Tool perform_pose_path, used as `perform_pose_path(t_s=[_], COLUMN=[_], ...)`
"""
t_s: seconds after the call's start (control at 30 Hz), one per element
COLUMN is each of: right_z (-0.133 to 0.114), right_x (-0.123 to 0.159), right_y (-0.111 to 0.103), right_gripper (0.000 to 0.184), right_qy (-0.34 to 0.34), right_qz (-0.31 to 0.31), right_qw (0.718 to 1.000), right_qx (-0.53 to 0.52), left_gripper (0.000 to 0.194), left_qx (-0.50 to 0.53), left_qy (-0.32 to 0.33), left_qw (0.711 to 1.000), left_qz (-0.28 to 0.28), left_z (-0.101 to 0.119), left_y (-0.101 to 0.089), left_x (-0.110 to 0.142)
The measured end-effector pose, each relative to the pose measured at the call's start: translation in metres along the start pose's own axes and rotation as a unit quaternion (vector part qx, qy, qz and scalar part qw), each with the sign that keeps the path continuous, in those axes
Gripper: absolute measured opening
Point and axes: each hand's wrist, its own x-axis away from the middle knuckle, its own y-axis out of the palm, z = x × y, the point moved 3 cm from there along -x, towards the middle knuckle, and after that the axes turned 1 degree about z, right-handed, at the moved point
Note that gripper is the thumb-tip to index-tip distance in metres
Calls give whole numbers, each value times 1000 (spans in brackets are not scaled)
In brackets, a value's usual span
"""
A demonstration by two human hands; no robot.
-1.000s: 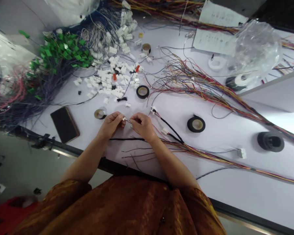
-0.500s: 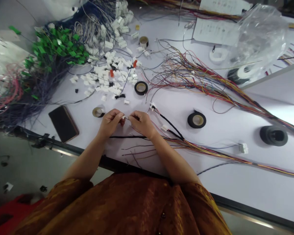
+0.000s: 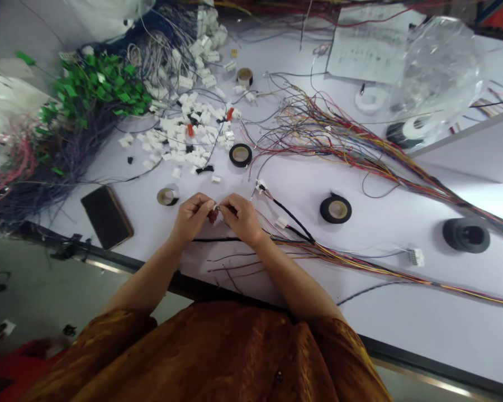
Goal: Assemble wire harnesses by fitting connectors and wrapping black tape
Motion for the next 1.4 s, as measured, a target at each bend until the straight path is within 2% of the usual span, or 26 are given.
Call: perform_pose_path(t_s=[0.07, 0.2, 0.27, 0.33, 0.4, 0.47, 0.5, 0.57, 0.6, 0.63, 0.67, 0.7, 0.77, 0.83, 0.87, 0.9, 0.97, 1.07, 1.13, 1.23, 1.33, 1.4], right_z=[4, 4, -2, -10, -16, -13, -7, 10, 20, 30, 36, 37, 25, 0, -14, -29, -51, -63, -65, -70, -82, -88], right_x=[0, 1, 2, 5, 14, 32, 43, 68, 77, 82, 83, 81, 70, 54, 45, 37, 21, 2, -6, -3, 21, 44], right_y=[1, 8, 10, 2, -28, -81, -114, -177, -202, -219, -227, -228, -205, -161, -135, -110, -69, -35, -26, -21, -14, -7], right_gripper=[18, 18, 19, 20, 22, 19, 16, 17, 23, 23, 22, 23, 24, 28, 31, 32, 33, 30, 28, 27, 22, 26], right_qy=[-5, -54, -90, -106, -97, -55, -10, 110, 176, 233, 259, 267, 245, 216, 211, 201, 194, 214, 227, 195, 68, -22], right_qz=[7, 15, -5, -15, 27, 139, 219, 357, 382, 367, 352, 335, 299, 233, 174, 117, 38, -5, -15, -19, -7, -16], right_qw=[1000, 998, 994, 989, 983, 966, 944, 862, 827, 815, 815, 828, 885, 943, 962, 971, 971, 956, 952, 972, 998, 997], right_qx=[5, 32, 57, 101, 155, 209, 246, 341, 373, 383, 380, 361, 260, 97, 17, -45, -130, -200, -203, -127, -2, 68], left_gripper=[33, 38, 36, 34, 32, 30, 29, 28, 28, 28, 28, 29, 31, 32, 32, 32, 29, 27, 27, 28, 29, 32], left_qx=[30, 133, 167, 199, 230, 248, 253, 254, 252, 248, 243, 235, 216, 192, 179, 166, 139, 94, 71, 61, 88, 118], left_qy=[-24, -130, -161, -171, -157, -135, -124, -101, -89, -78, -67, -58, -33, -3, 12, 24, 41, 70, 93, 108, 93, 70], left_qw=[999, 983, 972, 964, 957, 955, 955, 957, 958, 959, 960, 962, 967, 972, 974, 976, 980, 986, 987, 988, 988, 987], left_qz=[-1, -7, 16, 50, 77, 88, 92, 100, 107, 114, 120, 124, 130, 138, 141, 142, 137, 120, 112, 94, 87, 86], left_z=[-1, -7, -9, -11, -12, -12, -12, -12, -11, -10, -9, -7, -3, 1, 3, 4, 8, 14, 19, 24, 25, 25], left_y=[0, 1, 0, -3, -7, -10, -11, -12, -12, -11, -10, -10, -9, -9, -10, -11, -12, -14, -14, -13, -12, -12], left_x=[1, 4, 4, 5, 7, 10, 13, 17, 20, 21, 23, 24, 26, 28, 30, 31, 33, 35, 36, 36, 32, 29])
